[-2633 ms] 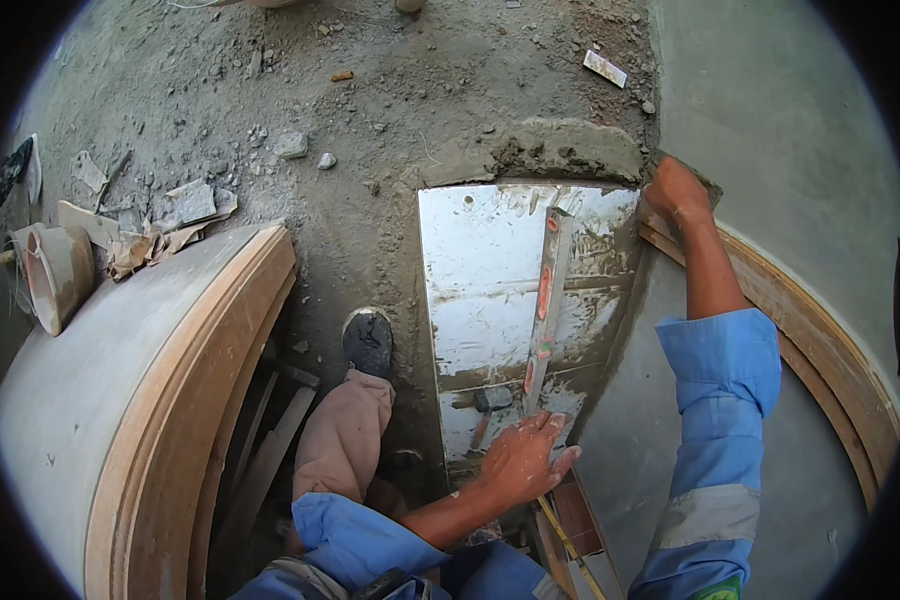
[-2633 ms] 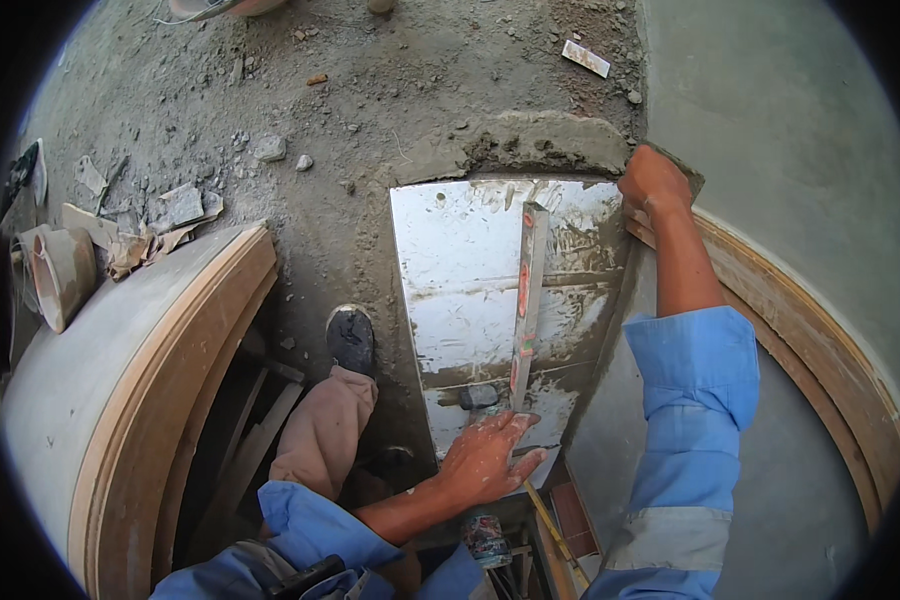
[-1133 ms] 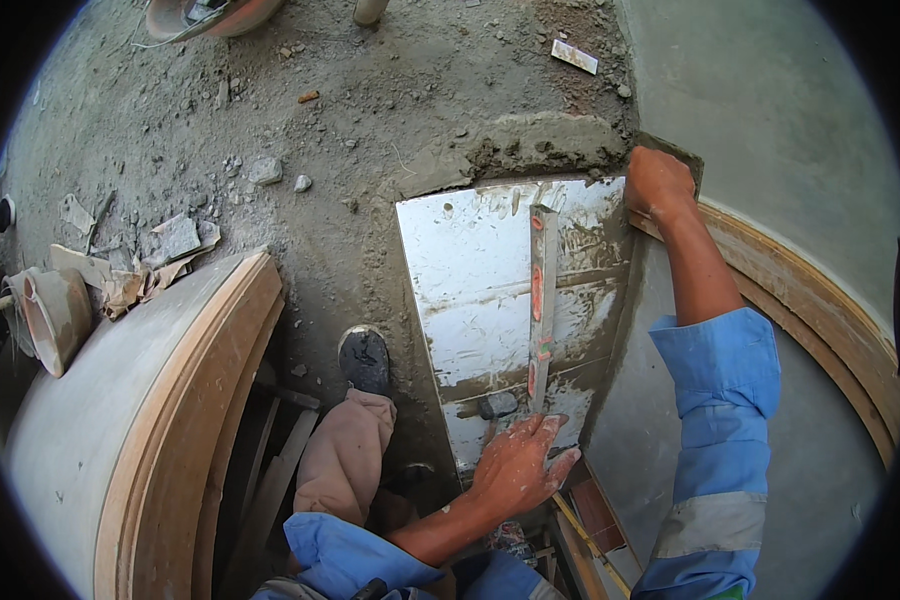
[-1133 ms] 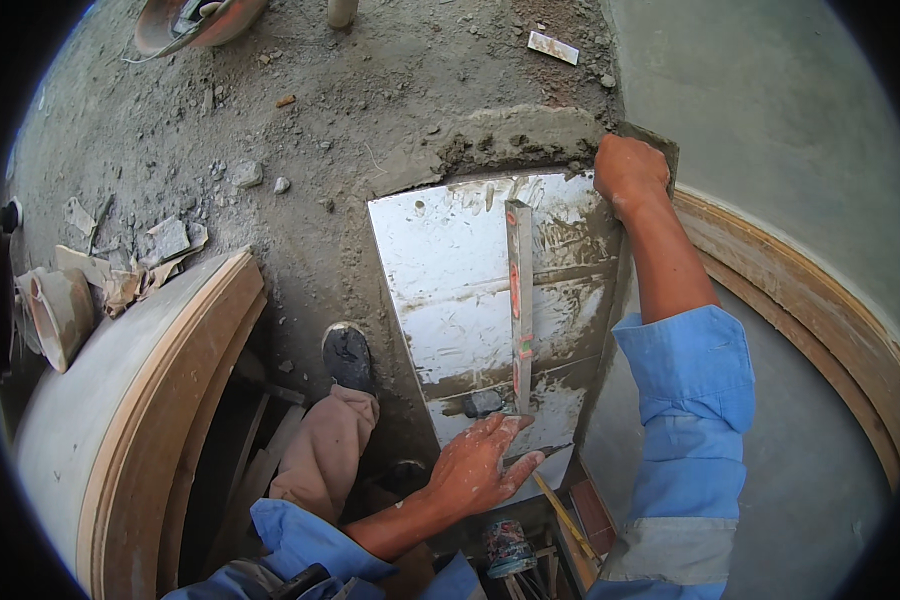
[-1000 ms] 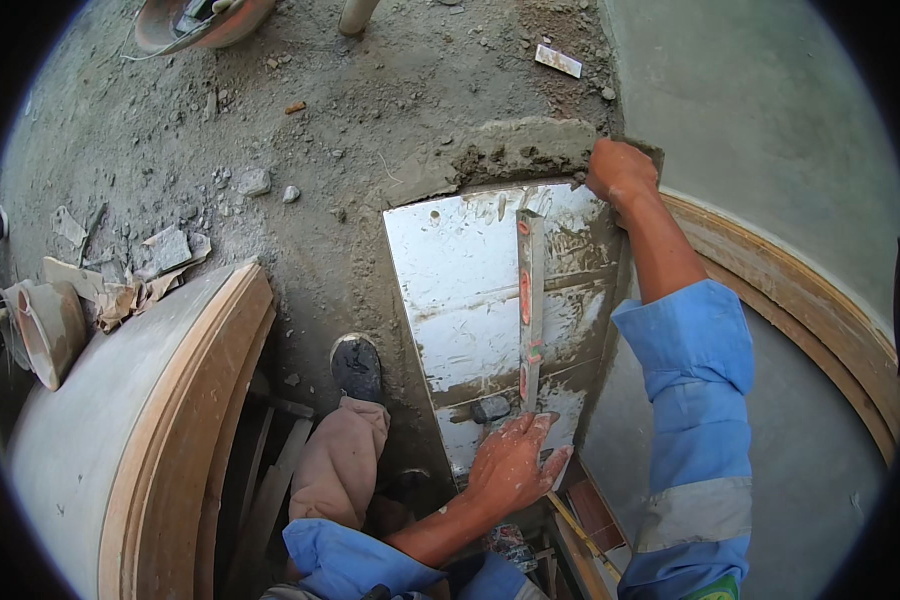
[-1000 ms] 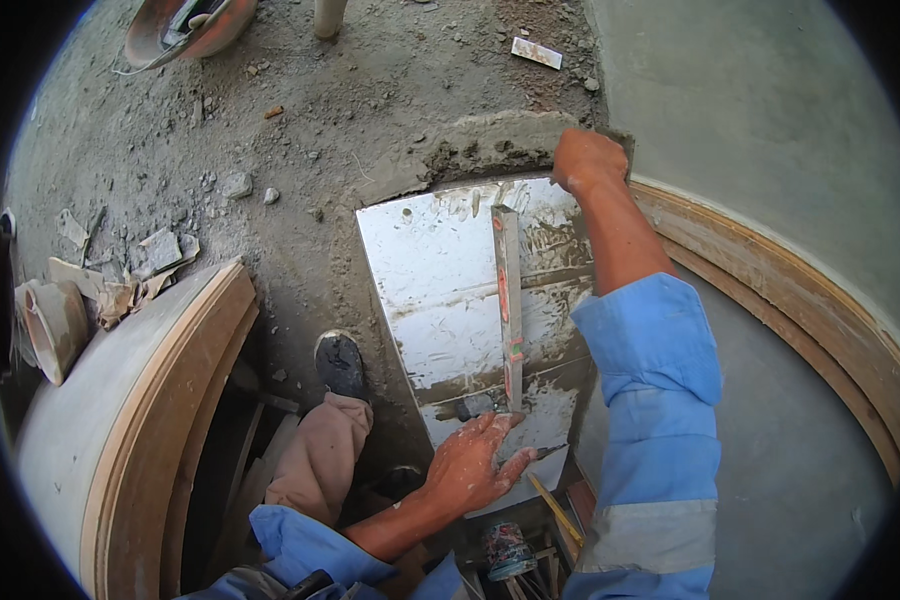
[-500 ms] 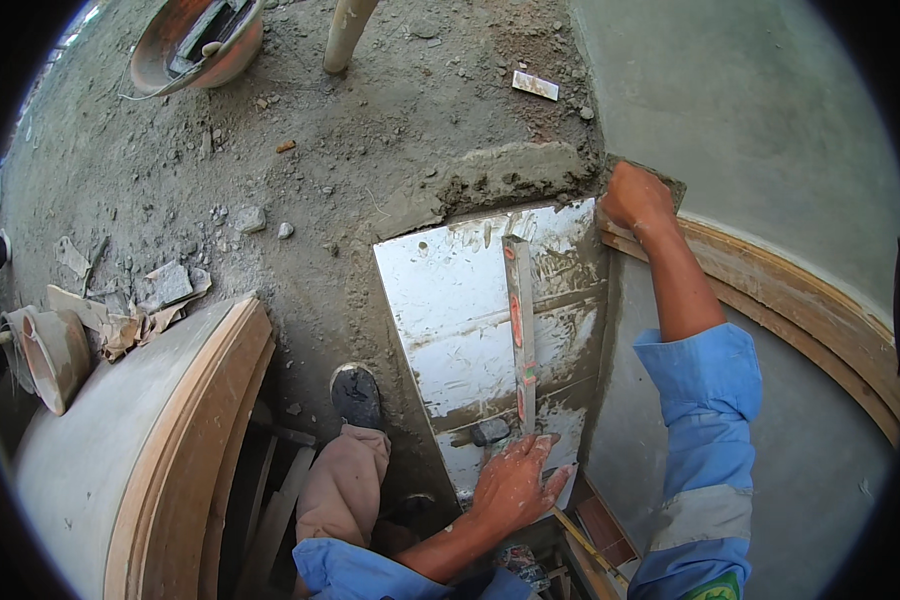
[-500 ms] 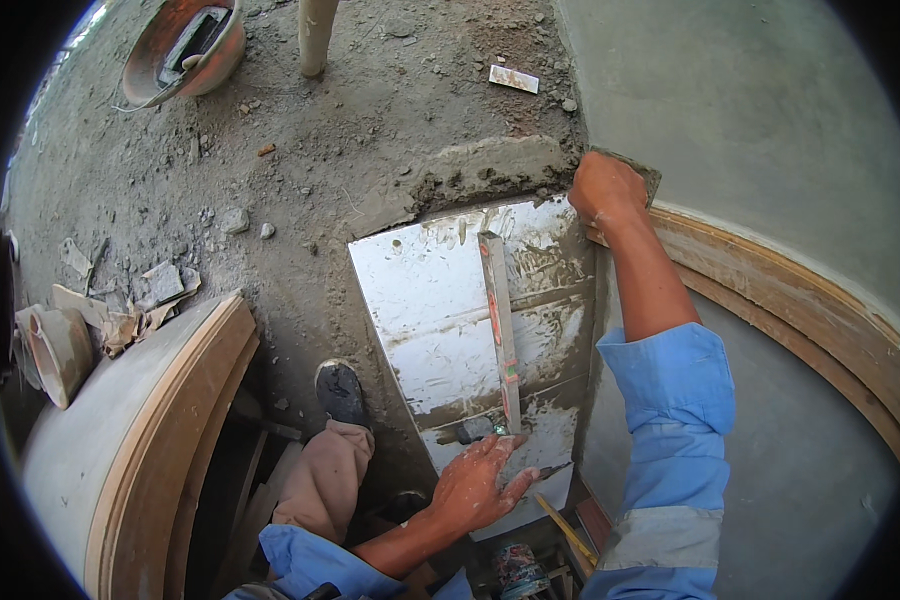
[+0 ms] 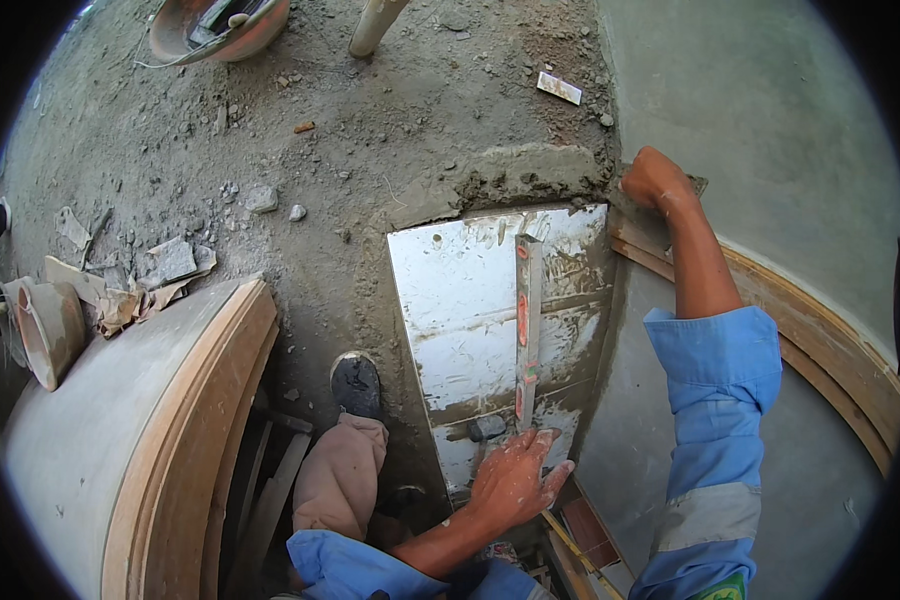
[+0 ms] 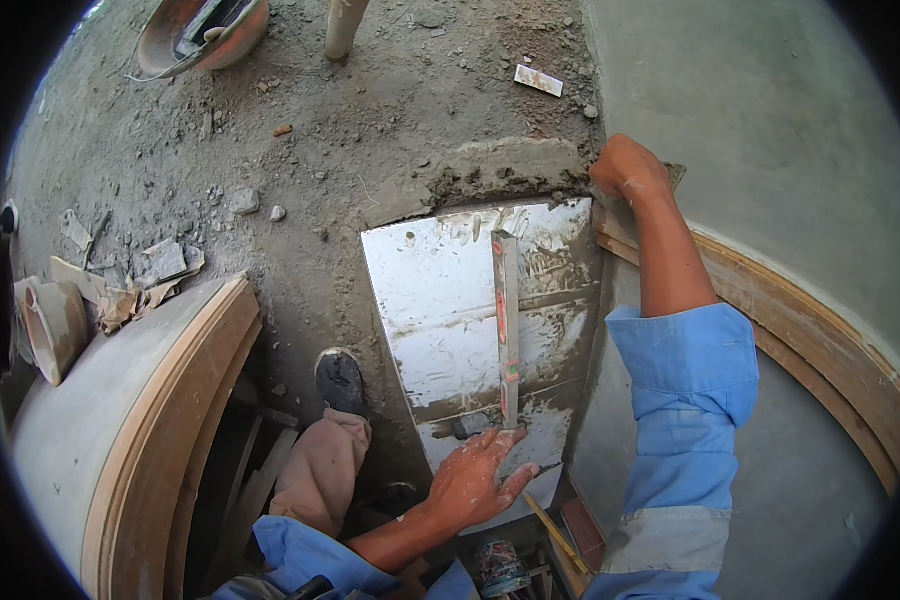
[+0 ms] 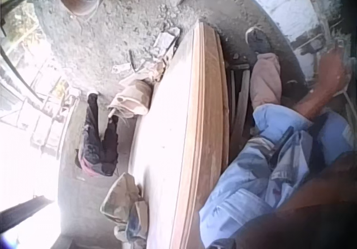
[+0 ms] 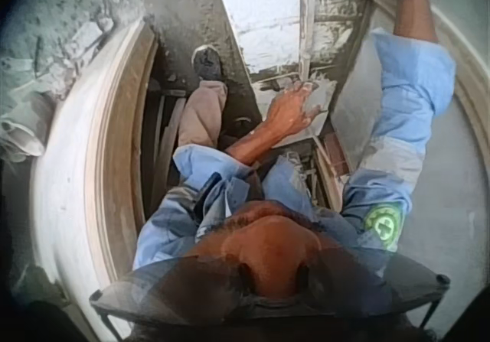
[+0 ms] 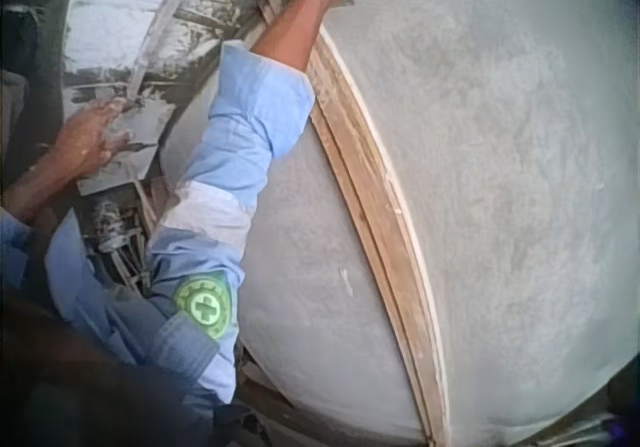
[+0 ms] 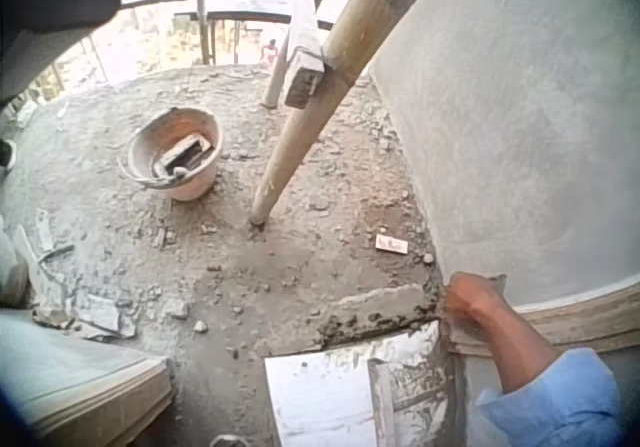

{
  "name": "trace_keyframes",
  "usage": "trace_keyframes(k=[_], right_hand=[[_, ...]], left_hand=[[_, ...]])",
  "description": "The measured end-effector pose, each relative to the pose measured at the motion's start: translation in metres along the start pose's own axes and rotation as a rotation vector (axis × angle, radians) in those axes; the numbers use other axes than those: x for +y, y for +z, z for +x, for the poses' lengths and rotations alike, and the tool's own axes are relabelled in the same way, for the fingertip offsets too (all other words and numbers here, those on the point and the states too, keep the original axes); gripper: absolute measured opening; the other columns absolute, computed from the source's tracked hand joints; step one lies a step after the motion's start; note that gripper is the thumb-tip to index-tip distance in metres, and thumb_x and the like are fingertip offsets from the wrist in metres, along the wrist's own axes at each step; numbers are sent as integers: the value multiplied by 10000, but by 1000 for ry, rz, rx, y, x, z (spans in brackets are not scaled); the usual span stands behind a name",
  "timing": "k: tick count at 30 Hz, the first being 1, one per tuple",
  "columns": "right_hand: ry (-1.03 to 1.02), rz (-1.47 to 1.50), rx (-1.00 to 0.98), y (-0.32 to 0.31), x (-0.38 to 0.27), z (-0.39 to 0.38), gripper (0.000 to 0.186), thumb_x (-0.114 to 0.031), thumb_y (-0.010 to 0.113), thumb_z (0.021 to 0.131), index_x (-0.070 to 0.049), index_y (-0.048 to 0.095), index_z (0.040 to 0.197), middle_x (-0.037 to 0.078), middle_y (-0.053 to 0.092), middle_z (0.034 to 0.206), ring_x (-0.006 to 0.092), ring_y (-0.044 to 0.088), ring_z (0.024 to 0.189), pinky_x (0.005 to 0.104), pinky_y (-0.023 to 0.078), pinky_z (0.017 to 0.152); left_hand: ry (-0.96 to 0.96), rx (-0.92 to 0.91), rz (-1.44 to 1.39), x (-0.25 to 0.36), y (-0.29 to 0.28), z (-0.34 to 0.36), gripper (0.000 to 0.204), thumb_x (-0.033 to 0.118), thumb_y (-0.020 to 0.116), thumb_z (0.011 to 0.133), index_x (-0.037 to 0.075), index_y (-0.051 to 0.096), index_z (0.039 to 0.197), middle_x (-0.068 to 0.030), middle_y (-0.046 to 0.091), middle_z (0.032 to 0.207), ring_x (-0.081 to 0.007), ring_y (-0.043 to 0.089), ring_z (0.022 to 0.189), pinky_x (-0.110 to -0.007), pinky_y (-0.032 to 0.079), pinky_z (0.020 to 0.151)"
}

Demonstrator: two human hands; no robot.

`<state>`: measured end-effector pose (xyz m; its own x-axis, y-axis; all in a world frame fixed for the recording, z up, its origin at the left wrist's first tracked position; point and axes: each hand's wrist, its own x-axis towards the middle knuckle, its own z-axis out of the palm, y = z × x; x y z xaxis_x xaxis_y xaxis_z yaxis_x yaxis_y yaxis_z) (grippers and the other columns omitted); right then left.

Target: The person aligns a string line and level, spreads mortar with a trowel, and installs a floor tile by positioning it and tapping it with a rubber mallet.

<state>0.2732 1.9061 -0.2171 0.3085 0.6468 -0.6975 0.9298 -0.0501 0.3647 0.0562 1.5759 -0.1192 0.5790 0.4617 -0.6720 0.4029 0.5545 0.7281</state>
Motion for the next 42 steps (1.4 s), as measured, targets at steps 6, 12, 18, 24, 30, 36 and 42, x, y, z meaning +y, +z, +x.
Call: trace_keyframes(k=[6,12,18,24,30,36,42], right_hand=[[78,7,48,22,-2,9,290,-68,600,782,7,726,1032,241,705,1067,411,682,1022,474,537,853],[117,321,-54,25,-8,-3,187,-44,551,796,94,676,794,257,663,738,352,670,612,456,515,587],[160,616,-141,7,-14,-37,276,-116,594,850,56,579,634,170,574,581,259,552,430,436,407,446],[211,879,-221,7,-42,-71,371,-220,652,898,17,567,627,99,526,546,227,477,402,399,356,427],[194,926,-257,-8,-87,-101,325,-231,670,929,26,597,745,68,517,593,160,419,411,340,347,410],[83,1033,-554,3,-129,-119,333,-261,669,922,45,617,803,62,559,638,150,441,435,354,348,432],[-151,1007,-503,35,-213,-162,357,-286,692,906,65,651,853,72,575,666,145,445,439,336,377,425]], left_hand=[[-10,6,39,1,4,5,554,411,608,949,39,542,1355,-262,593,1238,-423,578,1162,-492,468,987],[95,137,11,-1,18,3,484,324,637,927,-4,566,1276,-221,620,1127,-416,613,1038,-479,496,904],[94,71,12,-2,23,-3,467,323,639,919,12,569,1260,-204,623,1134,-387,625,1041,-476,510,885],[127,94,4,-5,35,-5,476,323,647,912,-10,571,1243,-218,625,1133,-397,634,1025,-488,519,875],[67,24,-52,6,24,-5,525,372,654,923,9,572,1293,-317,574,1273,-460,544,1216,-497,456,1018],[143,23,5,-2,33,0,451,314,656,900,-10,597,1208,-227,640,1105,-409,635,1023,-485,529,860],[253,91,-374,-34,36,6,481,325,710,840,45,622,1220,-213,635,1172,-388,622,1081,-456,512,907]])
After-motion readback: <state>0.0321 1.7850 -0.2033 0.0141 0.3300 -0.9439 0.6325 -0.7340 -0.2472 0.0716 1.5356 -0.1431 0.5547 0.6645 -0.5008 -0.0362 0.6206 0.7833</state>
